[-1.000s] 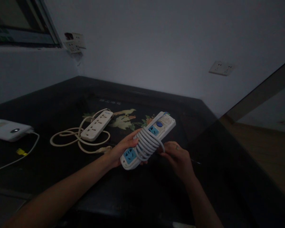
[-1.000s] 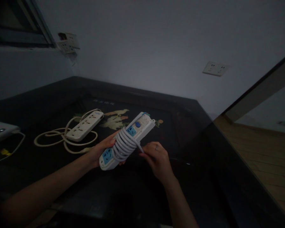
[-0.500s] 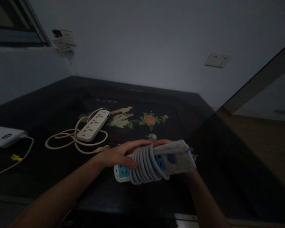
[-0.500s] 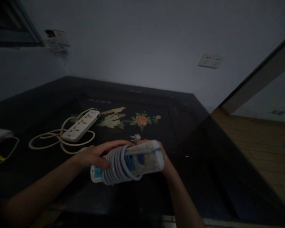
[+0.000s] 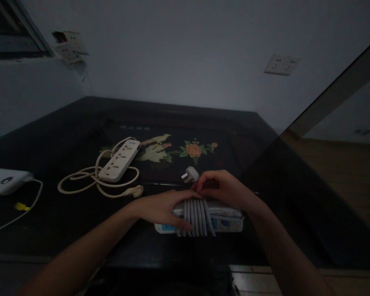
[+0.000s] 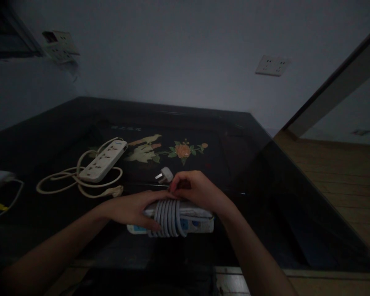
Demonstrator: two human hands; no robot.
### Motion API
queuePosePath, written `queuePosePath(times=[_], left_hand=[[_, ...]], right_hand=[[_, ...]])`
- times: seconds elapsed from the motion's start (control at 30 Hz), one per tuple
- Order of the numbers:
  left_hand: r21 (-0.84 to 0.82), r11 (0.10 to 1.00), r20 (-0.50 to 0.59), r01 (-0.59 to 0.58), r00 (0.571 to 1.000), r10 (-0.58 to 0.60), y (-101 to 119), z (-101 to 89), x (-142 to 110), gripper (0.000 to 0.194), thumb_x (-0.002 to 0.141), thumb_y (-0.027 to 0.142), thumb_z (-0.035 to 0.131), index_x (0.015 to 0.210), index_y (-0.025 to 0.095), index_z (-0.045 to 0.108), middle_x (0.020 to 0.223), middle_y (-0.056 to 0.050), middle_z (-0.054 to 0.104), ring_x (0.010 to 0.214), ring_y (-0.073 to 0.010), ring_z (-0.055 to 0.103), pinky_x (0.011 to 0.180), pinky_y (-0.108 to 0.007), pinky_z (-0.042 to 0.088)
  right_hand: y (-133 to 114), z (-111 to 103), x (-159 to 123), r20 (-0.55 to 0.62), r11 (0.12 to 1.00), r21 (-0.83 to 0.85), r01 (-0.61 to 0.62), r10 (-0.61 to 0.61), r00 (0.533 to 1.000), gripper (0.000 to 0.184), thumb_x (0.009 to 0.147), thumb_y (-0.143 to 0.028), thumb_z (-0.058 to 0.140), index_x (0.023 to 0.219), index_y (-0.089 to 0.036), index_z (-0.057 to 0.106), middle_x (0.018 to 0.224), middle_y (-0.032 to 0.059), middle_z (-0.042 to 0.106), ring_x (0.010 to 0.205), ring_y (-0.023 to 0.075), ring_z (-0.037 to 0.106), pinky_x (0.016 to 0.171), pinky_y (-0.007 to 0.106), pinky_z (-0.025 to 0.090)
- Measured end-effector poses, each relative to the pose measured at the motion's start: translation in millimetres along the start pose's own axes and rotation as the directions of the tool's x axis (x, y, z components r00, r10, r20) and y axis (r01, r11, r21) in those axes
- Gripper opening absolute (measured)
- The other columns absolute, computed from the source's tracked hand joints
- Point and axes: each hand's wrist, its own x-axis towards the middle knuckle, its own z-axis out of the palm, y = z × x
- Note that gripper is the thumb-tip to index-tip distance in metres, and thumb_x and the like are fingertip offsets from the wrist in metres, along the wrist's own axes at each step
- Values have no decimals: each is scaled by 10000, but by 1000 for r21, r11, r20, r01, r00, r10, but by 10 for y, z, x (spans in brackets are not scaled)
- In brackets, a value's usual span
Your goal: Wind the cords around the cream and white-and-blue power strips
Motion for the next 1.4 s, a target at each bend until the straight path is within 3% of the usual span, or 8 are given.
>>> queuePosePath(times=[0.17, 0.43, 0.57, 0.8, 0.9, 1.07, 1.2, 1.4], left_hand=[[-21, 1000, -82, -6, 997, 4, 14, 20, 4, 675, 729, 356, 723, 1315, 189, 433, 1358, -120, 493, 1248, -266, 462, 1057, -406, 336], [-85, 995, -178, -57, 983, 41, -98, 49, 69, 822, 722, 354, 728, 1412, 189, 310, 1335, -137, 497, 1254, -274, 455, 1080, -422, 311], [-80, 996, -162, -26, 987, 13, -97, 41, 60, 644, 735, 351, 714, 1310, 194, 468, 1197, -77, 595, 1184, -263, 511, 1046, -394, 356], [-186, 981, -209, -57, 978, 17, -149, 130, 90, 639, 731, 333, 719, 1305, 220, 464, 1218, -63, 596, 1133, -238, 547, 995, -382, 402], [-185, 977, -216, -102, 975, 61, -176, 150, 115, 647, 759, 334, 697, 1335, 218, 427, 1286, -79, 555, 1163, -236, 528, 1009, -389, 394], [-187, 976, -176, -108, 982, 75, -202, 162, 131, 655, 788, 333, 672, 1364, 209, 387, 1326, -84, 528, 1195, -230, 509, 1028, -375, 381], [-176, 976, -144, -125, 985, 100, -190, 155, 135, 727, 809, 316, 646, 1437, 223, 290, 1399, -94, 465, 1253, -241, 464, 1055, -389, 353], [-198, 963, -276, -181, 953, 123, -199, 167, 152, 755, 785, 323, 669, 1439, 238, 302, 1502, -92, 329, 1358, -272, 331, 1131, -442, 231]], right_hand=[[-74, 61, 25, -208, 979, -205, -21, -23, 978, 136, 705, -46, 537, 691, -178, 565, 647, -31, 626, 621, 115, 621, 550, 203, 434], [-87, 199, -46, -375, 986, -134, 99, -143, 916, 264, 722, -72, 579, 913, -239, 509, 793, -29, 707, 749, 145, 697, 640, 233, 530], [-164, 241, -147, -339, 888, -427, 169, -331, 881, 389, 747, 7, 474, 1009, -250, 603, 968, -12, 725, 875, 139, 691, 760, 250, 534], [-91, 253, -230, -233, 632, -750, 195, -529, 816, 372, 822, -35, 454, 1077, -236, 635, 976, 28, 731, 894, 170, 686, 775, 293, 532], [-23, 255, -252, -227, 571, -796, 202, -590, 775, 369, 846, -42, 435, 1104, -226, 625, 967, 47, 732, 889, 174, 683, 774, 305, 529], [77, 240, -261, -173, 532, -815, 227, -599, 782, 412, 876, -59, 435, 1237, -217, 555, 1058, 62, 711, 933, 167, 678, 762, 273, 526], [85, 208, -229, -142, 549, -774, 315, -636, 759, 363, 872, -43, 406, 1115, -215, 613, 1014, 41, 720, 912, 136, 681, 755, 229, 519], [3, 131, -166, -116, 513, -789, 339, -665, 738, 364, 831, -2, 400, 1031, -207, 626, 967, 32, 723, 880, 131, 681, 726, 231, 523]])
